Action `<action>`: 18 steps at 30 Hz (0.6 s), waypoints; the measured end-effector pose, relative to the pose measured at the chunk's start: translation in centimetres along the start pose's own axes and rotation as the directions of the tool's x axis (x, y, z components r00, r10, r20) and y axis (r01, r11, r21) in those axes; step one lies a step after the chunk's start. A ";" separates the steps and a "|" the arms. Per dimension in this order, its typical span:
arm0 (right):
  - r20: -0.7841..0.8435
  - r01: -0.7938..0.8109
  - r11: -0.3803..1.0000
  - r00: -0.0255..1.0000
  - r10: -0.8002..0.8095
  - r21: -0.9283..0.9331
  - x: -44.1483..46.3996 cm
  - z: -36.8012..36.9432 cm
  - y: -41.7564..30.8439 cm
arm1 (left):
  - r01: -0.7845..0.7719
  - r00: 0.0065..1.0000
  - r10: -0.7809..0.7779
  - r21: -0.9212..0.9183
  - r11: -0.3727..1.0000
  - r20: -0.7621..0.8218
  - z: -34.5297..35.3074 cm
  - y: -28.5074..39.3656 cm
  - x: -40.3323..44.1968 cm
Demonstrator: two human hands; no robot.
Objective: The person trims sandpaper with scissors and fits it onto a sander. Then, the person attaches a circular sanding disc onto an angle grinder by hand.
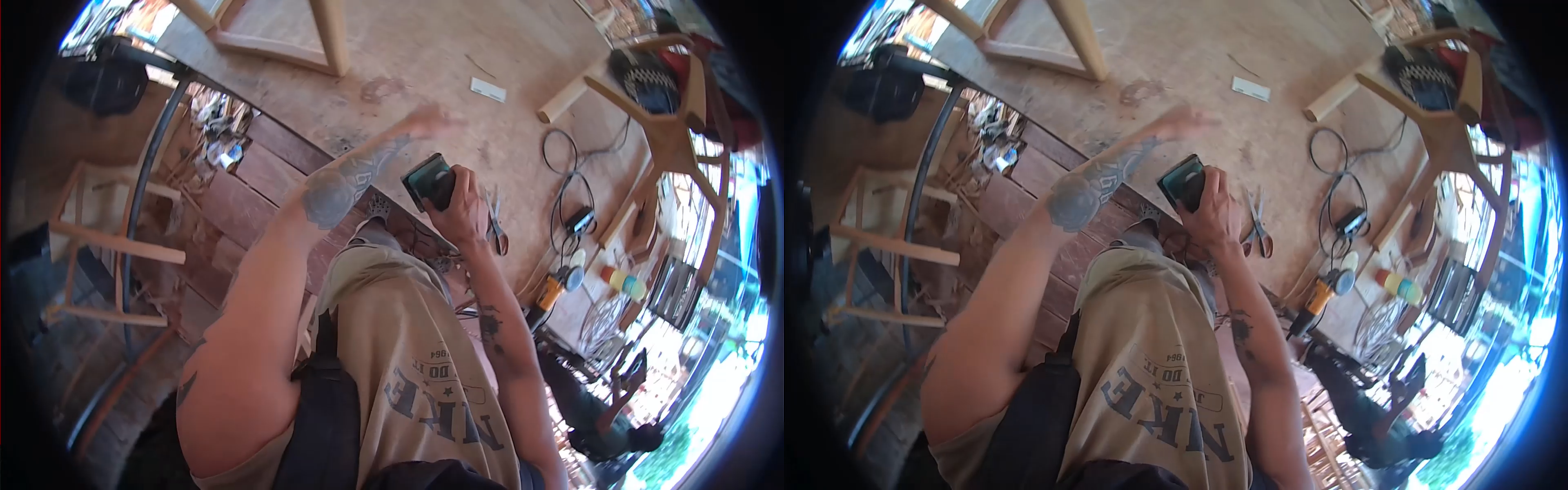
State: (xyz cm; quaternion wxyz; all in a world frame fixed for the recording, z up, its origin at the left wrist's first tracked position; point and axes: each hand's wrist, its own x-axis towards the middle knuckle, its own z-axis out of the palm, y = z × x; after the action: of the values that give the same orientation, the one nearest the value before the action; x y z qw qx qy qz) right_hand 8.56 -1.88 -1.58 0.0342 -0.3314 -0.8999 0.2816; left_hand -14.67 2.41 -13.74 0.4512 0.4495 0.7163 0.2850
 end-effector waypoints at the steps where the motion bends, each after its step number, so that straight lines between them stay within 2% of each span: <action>1: -0.007 -0.003 1.000 1.000 0.003 -0.008 1.1 0.8 -0.2 | 0.051 0.970 -0.071 -0.088 0.995 -0.234 -2.7 0.4 -1.1; 2: 0.014 0.018 1.000 1.000 -0.018 -0.010 2.2 1.8 -0.5 | 0.067 0.964 -0.091 -0.104 0.992 -0.251 -3.9 -0.3 -2.2; 3: -0.001 -0.032 0.999 0.999 0.032 -0.028 3.3 2.8 -0.8 | -0.039 0.893 -0.075 -0.242 0.970 -0.444 -4.4 -1.0 -3.7; 4: -0.022 -0.082 0.996 0.996 0.081 -0.046 4.2 3.5 -1.3 | -0.171 0.780 -0.085 -0.342 0.924 -0.620 -5.0 -1.0 -5.2; 5: -0.009 -0.059 0.997 0.998 0.059 -0.050 5.1 4.0 -1.6 | -0.169 0.766 -0.099 -0.347 0.922 -0.635 -5.0 -0.5 -6.5; 7: 0.048 -0.126 0.977 0.990 0.136 -0.171 7.1 5.0 -2.4 | -0.334 0.785 0.167 -0.182 0.925 -0.596 -3.9 1.8 -10.0; 8: 0.072 -0.106 0.979 0.990 0.120 -0.173 7.8 5.5 -2.4 | -0.262 0.821 0.073 -0.261 0.929 -0.566 -3.0 3.1 -11.0; 9: 0.030 -0.012 0.953 0.999 0.022 -0.303 8.4 5.7 -1.9 | -0.183 0.850 -0.027 -0.343 0.921 -0.526 -1.7 4.5 -11.3; 10: 0.004 0.078 0.901 0.996 -0.085 -0.428 9.0 6.0 -1.1 | -0.147 0.789 0.035 -0.133 0.980 -0.613 0.0 4.9 -10.4; 11: 0.001 0.193 0.898 0.978 -0.210 -0.395 9.2 8.8 2.6 | -0.082 0.730 0.114 0.080 0.993 -0.673 1.7 5.1 -9.6; 12: 0.030 0.217 0.894 0.974 -0.223 -0.392 9.4 9.4 2.5 | -0.060 0.724 0.084 0.060 0.996 -0.684 2.5 5.7 -9.5; 14: 0.094 0.254 0.890 0.967 -0.236 -0.378 8.3 8.0 3.8 | -0.201 0.651 0.299 0.221 0.954 -0.698 3.3 6.5 -9.2; 15: 0.123 0.270 0.889 0.963 -0.241 -0.369 8.7 8.2 3.9 | -0.178 0.646 0.274 0.209 0.962 -0.712 3.1 6.4 -9.2; 17: 0.174 0.279 0.893 0.957 -0.230 -0.353 8.9 8.4 4.1 | -0.048 0.839 0.030 -0.019 0.999 -0.544 2.9 6.4 -9.3; 18: 0.193 0.285 0.895 0.954 -0.229 -0.344 8.7 8.2 4.1 | -0.034 0.834 0.014 -0.027 0.999 -0.551 2.8 6.2 -9.3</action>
State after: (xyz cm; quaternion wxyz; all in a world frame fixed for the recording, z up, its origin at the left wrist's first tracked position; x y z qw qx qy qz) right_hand 2.15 2.06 -11.71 -0.0580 -0.1881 -0.9725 0.1246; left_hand -7.96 -3.23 -6.29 0.2306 0.3495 0.8049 0.4204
